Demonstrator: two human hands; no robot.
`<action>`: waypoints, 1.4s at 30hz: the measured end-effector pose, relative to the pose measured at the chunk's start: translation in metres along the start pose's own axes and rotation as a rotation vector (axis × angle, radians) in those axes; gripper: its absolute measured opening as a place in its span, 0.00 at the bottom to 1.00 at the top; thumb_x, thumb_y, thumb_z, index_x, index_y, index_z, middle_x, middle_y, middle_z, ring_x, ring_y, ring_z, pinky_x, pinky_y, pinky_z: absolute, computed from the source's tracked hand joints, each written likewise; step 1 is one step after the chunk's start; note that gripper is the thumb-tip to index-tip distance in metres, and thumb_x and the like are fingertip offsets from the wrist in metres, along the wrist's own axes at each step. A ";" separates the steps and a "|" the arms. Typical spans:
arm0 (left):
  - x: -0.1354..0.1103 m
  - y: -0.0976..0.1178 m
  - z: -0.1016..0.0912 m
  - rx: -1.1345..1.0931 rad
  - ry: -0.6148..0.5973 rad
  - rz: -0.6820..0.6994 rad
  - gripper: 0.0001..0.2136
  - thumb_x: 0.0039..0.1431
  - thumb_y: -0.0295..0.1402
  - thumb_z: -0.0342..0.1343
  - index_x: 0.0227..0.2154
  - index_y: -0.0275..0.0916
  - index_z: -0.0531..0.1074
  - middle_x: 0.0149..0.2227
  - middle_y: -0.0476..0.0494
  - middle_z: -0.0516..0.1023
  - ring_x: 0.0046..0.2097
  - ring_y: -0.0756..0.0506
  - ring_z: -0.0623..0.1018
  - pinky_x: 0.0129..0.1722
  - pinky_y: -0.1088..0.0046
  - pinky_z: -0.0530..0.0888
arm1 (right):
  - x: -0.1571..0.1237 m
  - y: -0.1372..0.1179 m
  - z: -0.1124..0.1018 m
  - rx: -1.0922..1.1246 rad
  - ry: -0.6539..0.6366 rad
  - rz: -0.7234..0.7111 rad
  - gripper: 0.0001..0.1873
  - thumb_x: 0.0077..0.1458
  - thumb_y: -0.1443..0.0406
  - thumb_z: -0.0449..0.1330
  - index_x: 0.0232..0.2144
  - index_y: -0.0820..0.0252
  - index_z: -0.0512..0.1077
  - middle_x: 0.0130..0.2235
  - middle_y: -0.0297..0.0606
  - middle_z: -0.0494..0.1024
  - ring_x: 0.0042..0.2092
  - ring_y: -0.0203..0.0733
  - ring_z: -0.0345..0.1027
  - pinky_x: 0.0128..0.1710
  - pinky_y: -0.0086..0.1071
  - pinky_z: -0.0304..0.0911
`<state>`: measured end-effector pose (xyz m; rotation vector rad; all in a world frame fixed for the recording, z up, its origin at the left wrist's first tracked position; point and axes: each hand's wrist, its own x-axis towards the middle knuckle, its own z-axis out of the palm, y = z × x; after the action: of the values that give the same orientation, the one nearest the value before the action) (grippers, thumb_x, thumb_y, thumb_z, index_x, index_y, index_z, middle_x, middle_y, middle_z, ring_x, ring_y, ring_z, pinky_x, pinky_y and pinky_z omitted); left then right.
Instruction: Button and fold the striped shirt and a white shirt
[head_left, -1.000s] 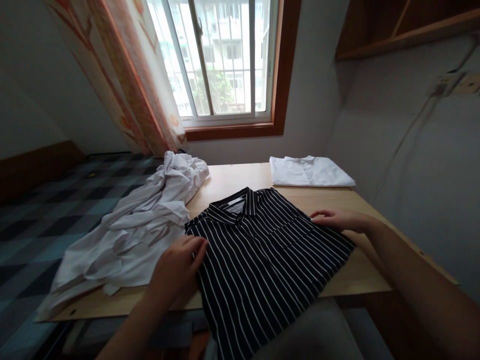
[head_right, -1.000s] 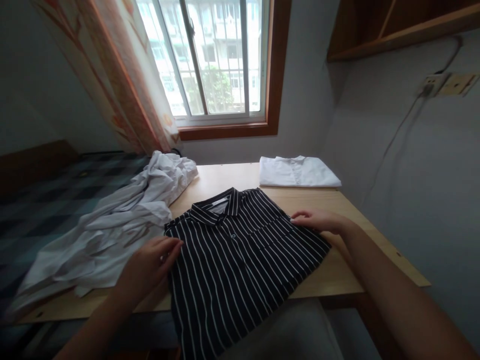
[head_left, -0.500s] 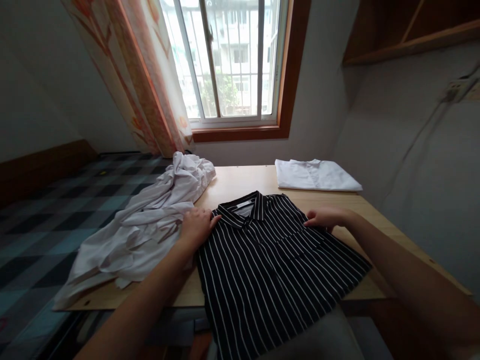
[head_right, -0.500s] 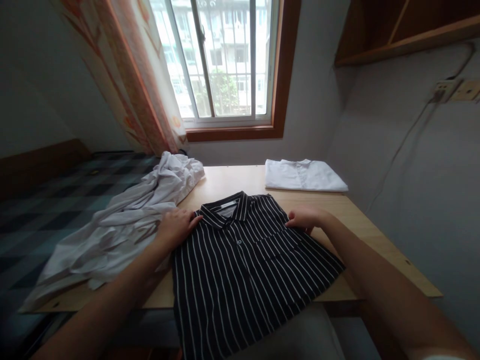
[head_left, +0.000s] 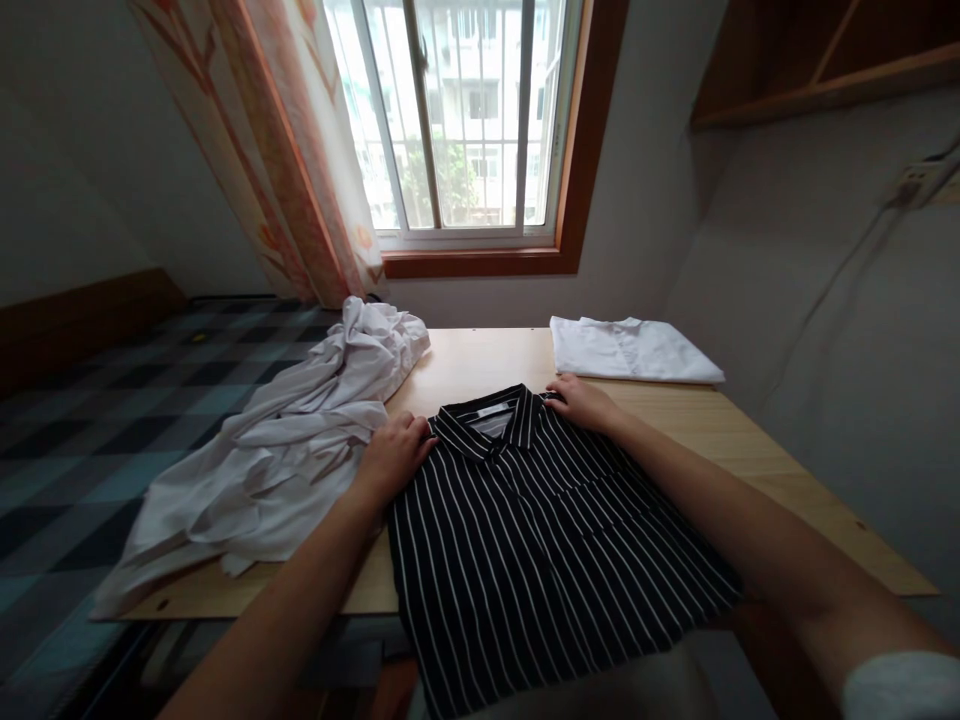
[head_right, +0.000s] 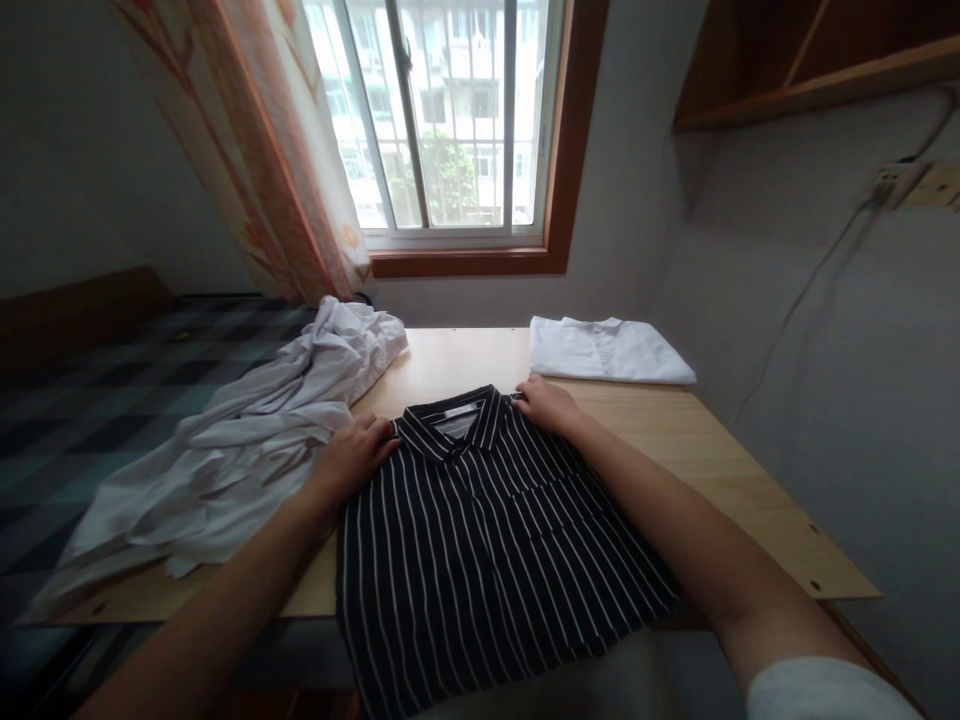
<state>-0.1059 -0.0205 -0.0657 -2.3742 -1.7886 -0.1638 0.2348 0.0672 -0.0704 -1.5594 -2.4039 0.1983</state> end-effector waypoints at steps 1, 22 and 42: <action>0.000 0.001 0.000 0.005 0.007 -0.003 0.11 0.68 0.39 0.48 0.40 0.37 0.70 0.42 0.39 0.74 0.46 0.41 0.74 0.46 0.67 0.68 | 0.003 0.000 0.005 0.011 -0.010 0.013 0.16 0.62 0.60 0.58 0.48 0.63 0.75 0.52 0.51 0.74 0.49 0.50 0.71 0.48 0.36 0.63; 0.019 0.008 0.005 0.099 -0.066 -0.184 0.16 0.70 0.40 0.40 0.44 0.38 0.70 0.41 0.36 0.79 0.43 0.38 0.78 0.36 0.68 0.68 | 0.011 -0.003 0.026 -0.164 0.021 0.238 0.16 0.68 0.57 0.47 0.47 0.58 0.70 0.47 0.46 0.78 0.45 0.49 0.73 0.38 0.34 0.61; -0.117 0.035 -0.059 -0.153 -0.413 -0.487 0.23 0.67 0.49 0.36 0.32 0.43 0.73 0.33 0.41 0.82 0.38 0.40 0.80 0.30 0.71 0.63 | -0.099 0.038 -0.044 0.202 -0.254 0.522 0.22 0.66 0.51 0.49 0.35 0.62 0.72 0.33 0.45 0.80 0.29 0.40 0.76 0.26 0.28 0.64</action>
<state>-0.1037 -0.1516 -0.0316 -2.1289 -2.6144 0.1523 0.3189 -0.0084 -0.0533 -2.1305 -2.0048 0.7553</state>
